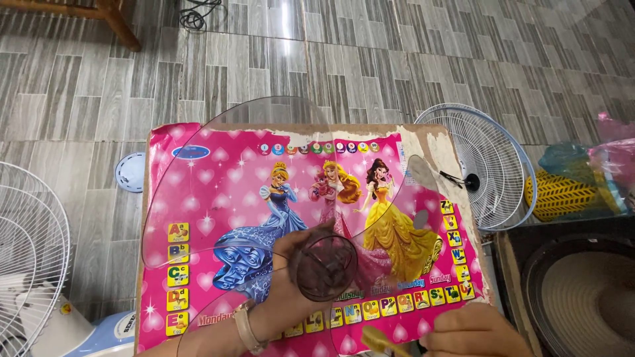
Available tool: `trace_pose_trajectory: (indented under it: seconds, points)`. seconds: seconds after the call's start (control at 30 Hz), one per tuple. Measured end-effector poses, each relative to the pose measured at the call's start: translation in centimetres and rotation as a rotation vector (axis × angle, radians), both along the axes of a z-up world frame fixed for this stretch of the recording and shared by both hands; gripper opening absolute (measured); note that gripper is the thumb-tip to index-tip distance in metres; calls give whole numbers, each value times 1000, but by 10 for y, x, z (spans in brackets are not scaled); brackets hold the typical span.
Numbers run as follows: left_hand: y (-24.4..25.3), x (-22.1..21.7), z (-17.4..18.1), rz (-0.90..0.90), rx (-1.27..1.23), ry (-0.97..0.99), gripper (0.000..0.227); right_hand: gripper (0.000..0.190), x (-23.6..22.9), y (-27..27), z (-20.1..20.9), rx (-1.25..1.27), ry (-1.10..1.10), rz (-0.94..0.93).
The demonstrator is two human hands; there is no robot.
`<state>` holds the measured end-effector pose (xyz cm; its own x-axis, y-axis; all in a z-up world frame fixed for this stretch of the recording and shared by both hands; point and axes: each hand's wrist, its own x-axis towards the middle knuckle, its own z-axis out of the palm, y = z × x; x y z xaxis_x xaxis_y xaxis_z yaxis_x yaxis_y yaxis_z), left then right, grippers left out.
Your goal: Cleaning a plastic fan component using a small brush
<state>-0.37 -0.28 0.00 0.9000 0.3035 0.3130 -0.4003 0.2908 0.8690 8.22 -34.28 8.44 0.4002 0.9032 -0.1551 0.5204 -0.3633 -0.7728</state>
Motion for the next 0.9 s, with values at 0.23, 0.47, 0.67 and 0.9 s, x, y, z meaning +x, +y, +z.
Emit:
trace_pose_trajectory:
  seconds: [0.23, 0.47, 0.67, 0.9]
  points:
    - [0, -2, -10, -21, -2, 62, 104, 21, 6, 102, 68, 311, -727, 319]
    - [0, -4, -13, -17, 1, 127, 102, 19, 10, 116, 85, 293, -687, 435]
    - [1, -4, -7, -34, 0, 80, 101, 22, 9, 99, 66, 317, -698, 368]
    - [-3, -4, -19, -76, 5, 187, 117, 19, 3, 115, 87, 511, -735, 124]
